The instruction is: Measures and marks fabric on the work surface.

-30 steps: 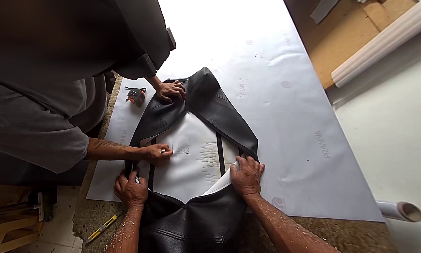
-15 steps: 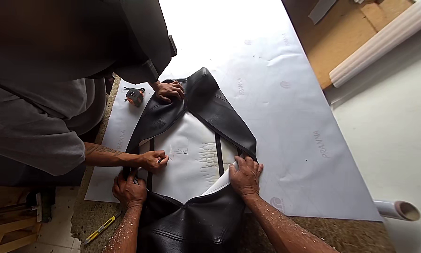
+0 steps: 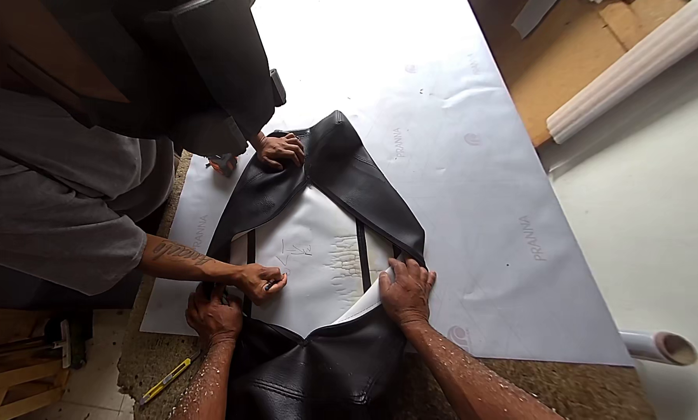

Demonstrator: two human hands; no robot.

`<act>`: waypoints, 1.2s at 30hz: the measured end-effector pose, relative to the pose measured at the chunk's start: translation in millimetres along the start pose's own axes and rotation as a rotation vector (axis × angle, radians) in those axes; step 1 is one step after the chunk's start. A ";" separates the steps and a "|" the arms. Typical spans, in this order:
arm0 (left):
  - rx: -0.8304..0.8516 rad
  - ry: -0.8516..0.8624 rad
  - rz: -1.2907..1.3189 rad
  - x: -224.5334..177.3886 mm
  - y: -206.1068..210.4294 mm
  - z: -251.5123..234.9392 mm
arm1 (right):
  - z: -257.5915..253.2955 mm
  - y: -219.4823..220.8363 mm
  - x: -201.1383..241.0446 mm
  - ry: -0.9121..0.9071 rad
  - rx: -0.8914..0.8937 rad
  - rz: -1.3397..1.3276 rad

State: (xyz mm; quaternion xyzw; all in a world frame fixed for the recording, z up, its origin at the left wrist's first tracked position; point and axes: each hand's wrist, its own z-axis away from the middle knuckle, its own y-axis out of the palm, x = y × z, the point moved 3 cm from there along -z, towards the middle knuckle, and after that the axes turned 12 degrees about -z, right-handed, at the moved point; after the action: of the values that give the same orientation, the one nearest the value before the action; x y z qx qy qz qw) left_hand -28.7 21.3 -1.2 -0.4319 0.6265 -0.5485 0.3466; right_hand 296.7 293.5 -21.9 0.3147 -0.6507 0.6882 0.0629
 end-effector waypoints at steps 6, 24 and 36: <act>0.021 -0.003 -0.007 0.8 1.9 -0.8 | 0.6 -0.1 0.4 -0.004 -0.003 0.006; 0.015 0.012 0.043 -3.2 -10.0 1.9 | 0.4 -1.3 1.8 -0.005 -0.006 -0.003; 0.021 -0.010 0.048 -5.1 -11.1 0.6 | -0.8 -1.6 2.0 -0.009 -0.015 0.004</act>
State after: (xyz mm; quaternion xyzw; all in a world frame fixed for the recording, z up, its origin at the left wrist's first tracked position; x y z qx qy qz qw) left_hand -24.4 25.6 9.5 -0.4159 0.6293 -0.5441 0.3674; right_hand 295.6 293.8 -19.4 0.3161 -0.6568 0.6819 0.0608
